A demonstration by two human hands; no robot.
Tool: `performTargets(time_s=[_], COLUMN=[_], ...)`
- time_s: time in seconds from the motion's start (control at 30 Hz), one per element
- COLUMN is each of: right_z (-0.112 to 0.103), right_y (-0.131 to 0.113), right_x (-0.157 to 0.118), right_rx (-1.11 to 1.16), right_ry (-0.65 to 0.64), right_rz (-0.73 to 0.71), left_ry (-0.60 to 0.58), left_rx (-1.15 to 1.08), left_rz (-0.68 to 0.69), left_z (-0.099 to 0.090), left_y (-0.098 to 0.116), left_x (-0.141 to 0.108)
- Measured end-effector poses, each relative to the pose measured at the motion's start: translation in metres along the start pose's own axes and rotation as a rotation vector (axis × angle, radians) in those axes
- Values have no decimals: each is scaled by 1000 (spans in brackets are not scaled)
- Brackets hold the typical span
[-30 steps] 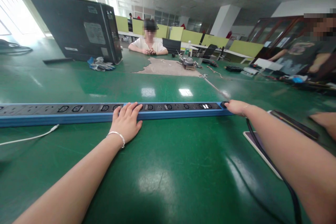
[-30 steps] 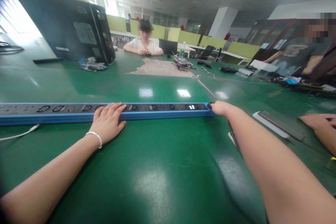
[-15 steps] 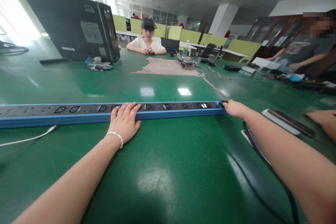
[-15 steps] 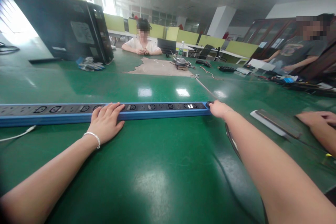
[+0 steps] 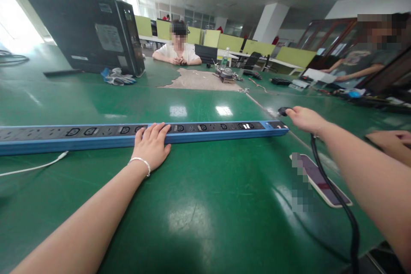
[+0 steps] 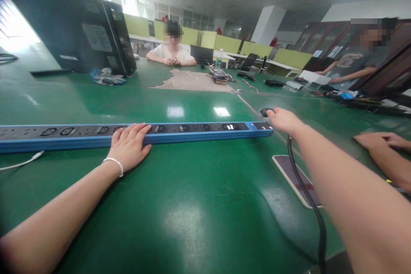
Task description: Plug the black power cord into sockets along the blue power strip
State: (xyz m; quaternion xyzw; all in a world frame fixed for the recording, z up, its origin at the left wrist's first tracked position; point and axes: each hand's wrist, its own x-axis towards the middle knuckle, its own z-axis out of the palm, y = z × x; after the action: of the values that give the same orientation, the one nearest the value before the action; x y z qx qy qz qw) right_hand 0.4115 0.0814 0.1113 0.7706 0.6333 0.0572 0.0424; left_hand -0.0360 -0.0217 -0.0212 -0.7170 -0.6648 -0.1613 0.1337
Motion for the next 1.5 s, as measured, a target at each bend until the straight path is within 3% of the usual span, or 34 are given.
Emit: performTargets(time_s=[0.23, 0.57, 0.8, 1.5], right_z=[-12, 7, 24, 51], right_y=[11, -27, -42, -50], right_x=[-22, -15, -9, 11], right_rx=[233, 49, -23, -22], right_ry=[-65, -161, -146, -142], right_rz=[161, 13, -16, -31], left_ry=[-13, -10, -6, -16], left_rx=[-13, -17, -13, -9], left_rz=[4, 9, 13, 4], left_z=[0, -1, 0, 0], left_y=[0, -1, -1, -1], left_x=[0, 0, 0, 1])
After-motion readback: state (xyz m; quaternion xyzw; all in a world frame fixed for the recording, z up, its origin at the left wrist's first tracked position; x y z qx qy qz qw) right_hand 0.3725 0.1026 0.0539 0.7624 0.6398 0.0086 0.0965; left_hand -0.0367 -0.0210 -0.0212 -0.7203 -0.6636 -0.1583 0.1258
